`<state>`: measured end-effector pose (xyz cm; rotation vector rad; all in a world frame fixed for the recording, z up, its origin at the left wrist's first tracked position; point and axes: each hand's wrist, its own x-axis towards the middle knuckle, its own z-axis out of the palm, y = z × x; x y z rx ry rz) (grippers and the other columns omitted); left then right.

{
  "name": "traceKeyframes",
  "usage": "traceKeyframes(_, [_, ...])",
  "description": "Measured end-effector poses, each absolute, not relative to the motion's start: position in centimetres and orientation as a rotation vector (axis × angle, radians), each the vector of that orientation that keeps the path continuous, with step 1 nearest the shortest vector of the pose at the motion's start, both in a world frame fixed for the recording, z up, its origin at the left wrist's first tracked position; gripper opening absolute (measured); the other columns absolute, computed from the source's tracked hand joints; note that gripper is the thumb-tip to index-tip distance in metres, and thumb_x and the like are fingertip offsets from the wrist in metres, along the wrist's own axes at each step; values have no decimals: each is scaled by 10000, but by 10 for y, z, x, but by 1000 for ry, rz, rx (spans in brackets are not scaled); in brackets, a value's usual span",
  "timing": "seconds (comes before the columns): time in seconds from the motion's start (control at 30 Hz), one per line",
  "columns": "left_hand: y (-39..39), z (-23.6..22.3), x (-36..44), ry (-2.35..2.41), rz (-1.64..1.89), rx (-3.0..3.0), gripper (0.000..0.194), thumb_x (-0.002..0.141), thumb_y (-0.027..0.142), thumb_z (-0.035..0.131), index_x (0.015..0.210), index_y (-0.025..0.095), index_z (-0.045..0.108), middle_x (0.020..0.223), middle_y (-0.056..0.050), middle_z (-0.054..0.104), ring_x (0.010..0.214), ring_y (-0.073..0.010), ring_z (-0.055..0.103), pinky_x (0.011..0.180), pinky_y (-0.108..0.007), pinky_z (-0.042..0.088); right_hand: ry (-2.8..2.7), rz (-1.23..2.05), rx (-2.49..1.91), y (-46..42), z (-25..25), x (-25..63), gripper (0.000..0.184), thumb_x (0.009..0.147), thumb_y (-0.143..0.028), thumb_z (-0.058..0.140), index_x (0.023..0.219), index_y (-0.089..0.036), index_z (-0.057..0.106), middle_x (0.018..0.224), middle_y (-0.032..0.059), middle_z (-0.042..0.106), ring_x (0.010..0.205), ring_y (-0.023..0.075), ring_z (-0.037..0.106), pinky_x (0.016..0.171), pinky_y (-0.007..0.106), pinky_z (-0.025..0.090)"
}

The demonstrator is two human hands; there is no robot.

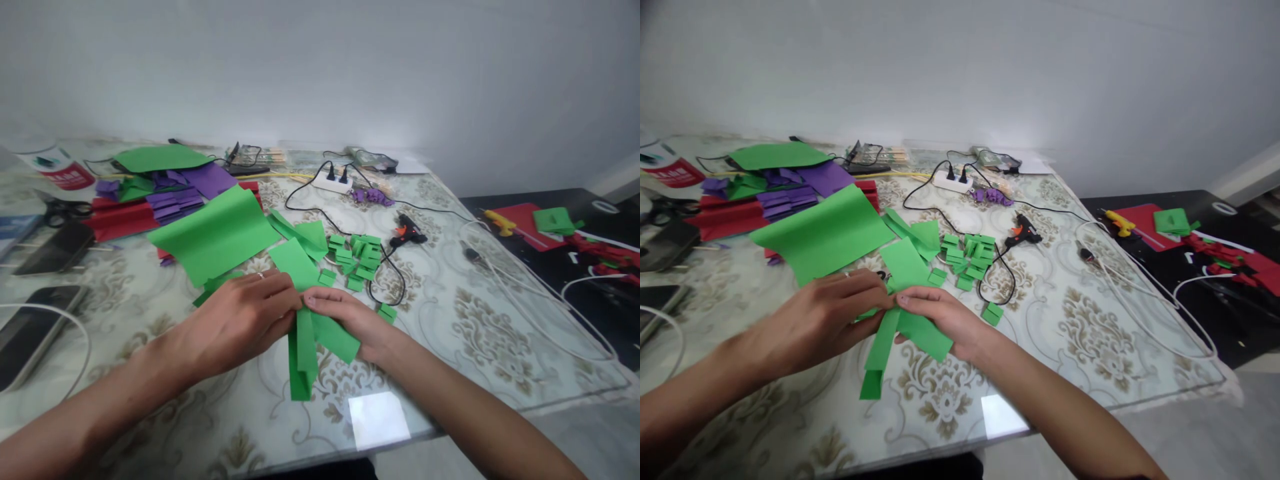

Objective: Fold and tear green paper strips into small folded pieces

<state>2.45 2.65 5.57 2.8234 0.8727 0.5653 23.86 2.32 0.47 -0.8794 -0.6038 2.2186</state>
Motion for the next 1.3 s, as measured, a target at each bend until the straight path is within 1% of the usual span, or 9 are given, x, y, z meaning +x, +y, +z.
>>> traceKeyframes(0.07, [26, 55, 24, 870, 592, 2801, 240, 1050, 174, 490, 930, 162, 698, 829, -35, 622, 726, -193, 633, 646, -320, 472, -609, 2213, -888, 24, 6, 238, 316, 670, -290, 976, 876, -141, 789, 756, -1, 764, 641, 125, 714, 584, 215, 569])
traceKeyframes(0.2, [27, 53, 24, 901, 630, 2760, 210, 1025, 148, 521, 906, 148, 695, 839, -35, 621, 716, -189, 642, 636, -318, 477, -615, 2202, -906, 24, 7, 238, 340, 654, -292, 983, 893, -138, 797, 797, 15, 781, 677, 132, 726, 626, 225, 579])
traceKeyframes(0.37, [27, 52, 25, 932, 618, 2713, 182, 1000, 126, 542, 953, 152, 716, 865, -42, 632, 753, -202, 662, 655, -314, 496, -627, 2188, -913, 24, 6, 239, 345, 653, -301, 983, 888, -131, 797, 821, 28, 793, 721, 142, 741, 721, 255, 604])
traceKeyframes(0.43, [27, 52, 25, 940, 623, 2701, 185, 993, 120, 542, 972, 155, 722, 877, -46, 641, 763, -204, 668, 662, -311, 498, -642, 2187, -926, 24, 6, 239, 360, 646, -307, 987, 893, -126, 798, 817, 34, 794, 719, 145, 743, 737, 265, 610])
traceKeyframes(0.73, [26, 52, 28, 986, 670, 2662, 199, 975, 111, 512, 972, 173, 701, 884, -41, 664, 770, -194, 683, 681, -290, 493, -659, 2193, -892, 24, 4, 240, 332, 691, -300, 968, 898, -119, 781, 823, 35, 789, 709, 141, 743, 729, 264, 605])
traceKeyframes(0.9, [25, 53, 29, 1023, 679, 2565, 151, 947, 94, 531, 941, 191, 647, 902, -30, 669, 762, -174, 662, 633, -258, 459, -671, 2203, -845, 24, 7, 241, 283, 724, -286, 950, 829, -140, 731, 713, -5, 738, 635, 115, 702, 647, 223, 571])
traceKeyframes(1.03, [25, 53, 29, 1007, 661, 2540, 127, 979, 113, 537, 943, 195, 626, 906, -16, 660, 769, -168, 659, 658, -259, 467, -660, 2205, -806, 24, 9, 242, 289, 716, -283, 953, 796, -143, 713, 683, -19, 712, 620, 107, 686, 610, 199, 544])
traceKeyframes(1.17, [23, 51, 29, 996, 689, 2539, 96, 993, 124, 574, 990, 197, 637, 950, -16, 691, 810, -170, 686, 688, -260, 483, -646, 2196, -834, 24, 8, 241, 301, 724, -301, 949, 798, -142, 704, 685, -24, 698, 612, 100, 663, 603, 196, 529])
traceKeyframes(1.3, [22, 49, 28, 957, 724, 2573, 121, 1003, 113, 568, 1052, 196, 640, 973, -19, 699, 839, -168, 703, 713, -257, 498, -665, 2191, -841, 23, 8, 241, 311, 739, -327, 942, 807, -136, 705, 701, -16, 699, 616, 100, 656, 611, 202, 521])
